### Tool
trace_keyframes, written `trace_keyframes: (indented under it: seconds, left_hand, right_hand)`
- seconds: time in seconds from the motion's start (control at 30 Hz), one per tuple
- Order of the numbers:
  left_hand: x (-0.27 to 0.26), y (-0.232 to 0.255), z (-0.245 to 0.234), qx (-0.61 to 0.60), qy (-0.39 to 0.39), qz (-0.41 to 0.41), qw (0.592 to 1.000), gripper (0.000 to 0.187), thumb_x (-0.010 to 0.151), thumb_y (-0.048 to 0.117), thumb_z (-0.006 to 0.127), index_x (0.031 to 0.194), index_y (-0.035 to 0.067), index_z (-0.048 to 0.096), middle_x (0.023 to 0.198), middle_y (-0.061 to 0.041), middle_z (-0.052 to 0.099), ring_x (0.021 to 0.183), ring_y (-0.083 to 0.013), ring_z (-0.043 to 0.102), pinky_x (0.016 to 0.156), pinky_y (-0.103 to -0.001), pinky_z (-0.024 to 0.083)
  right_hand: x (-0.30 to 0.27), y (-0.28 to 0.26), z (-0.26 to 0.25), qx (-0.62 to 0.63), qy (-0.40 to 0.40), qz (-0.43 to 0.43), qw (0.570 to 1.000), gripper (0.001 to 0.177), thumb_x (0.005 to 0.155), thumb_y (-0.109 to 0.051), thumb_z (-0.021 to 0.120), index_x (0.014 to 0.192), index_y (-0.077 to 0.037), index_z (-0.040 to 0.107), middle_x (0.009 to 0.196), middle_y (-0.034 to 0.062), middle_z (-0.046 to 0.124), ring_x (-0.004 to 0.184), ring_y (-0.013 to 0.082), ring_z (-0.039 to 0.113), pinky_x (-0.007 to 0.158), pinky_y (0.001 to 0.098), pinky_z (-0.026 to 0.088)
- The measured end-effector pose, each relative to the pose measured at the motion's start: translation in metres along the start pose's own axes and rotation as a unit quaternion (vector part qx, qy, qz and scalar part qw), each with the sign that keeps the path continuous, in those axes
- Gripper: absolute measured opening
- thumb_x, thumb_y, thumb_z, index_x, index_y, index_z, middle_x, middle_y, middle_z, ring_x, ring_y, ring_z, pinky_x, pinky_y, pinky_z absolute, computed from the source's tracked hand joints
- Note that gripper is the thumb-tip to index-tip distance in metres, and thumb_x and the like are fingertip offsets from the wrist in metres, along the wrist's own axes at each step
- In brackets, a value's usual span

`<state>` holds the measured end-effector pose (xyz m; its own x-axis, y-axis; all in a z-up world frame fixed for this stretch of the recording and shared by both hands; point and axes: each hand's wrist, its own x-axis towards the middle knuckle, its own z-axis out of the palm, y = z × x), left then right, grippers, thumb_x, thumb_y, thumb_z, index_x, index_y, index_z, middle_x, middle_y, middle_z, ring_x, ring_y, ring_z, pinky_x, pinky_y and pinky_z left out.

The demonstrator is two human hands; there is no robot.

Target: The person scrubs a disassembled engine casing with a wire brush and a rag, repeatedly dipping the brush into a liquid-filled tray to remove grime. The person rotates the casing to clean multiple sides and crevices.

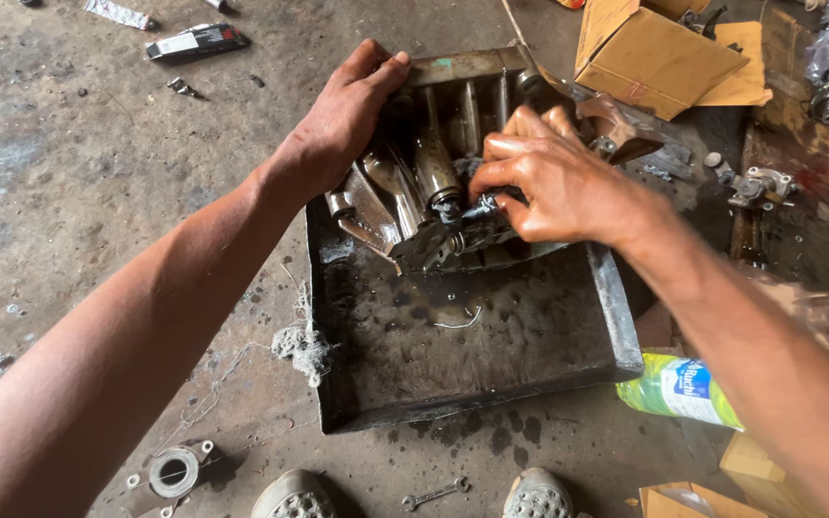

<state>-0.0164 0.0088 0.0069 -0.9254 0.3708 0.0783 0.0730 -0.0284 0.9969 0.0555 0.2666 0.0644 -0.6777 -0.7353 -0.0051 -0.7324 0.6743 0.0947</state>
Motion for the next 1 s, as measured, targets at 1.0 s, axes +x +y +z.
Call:
trace_keyframes:
  seconds: [1.0]
  left_hand:
    - [0.01, -0.006, 0.002, -0.024, -0.003, -0.028, 0.999, 0.058, 0.107, 0.04, 0.044, 0.148, 0.0, 0.04, 0.15, -0.017, 0.053, 0.144, -0.0251, 0.048, 0.122, -0.039, 0.037]
  right_hand:
    - [-0.026, -0.015, 0.028, -0.064, 0.143, 0.134, 0.979, 0.033, 0.079, -0.01, 0.086, 0.11, -0.002, 0.078, 0.111, 0.0123, 0.07, 0.111, 0.0298, 0.056, 0.096, 0.051, 0.047]
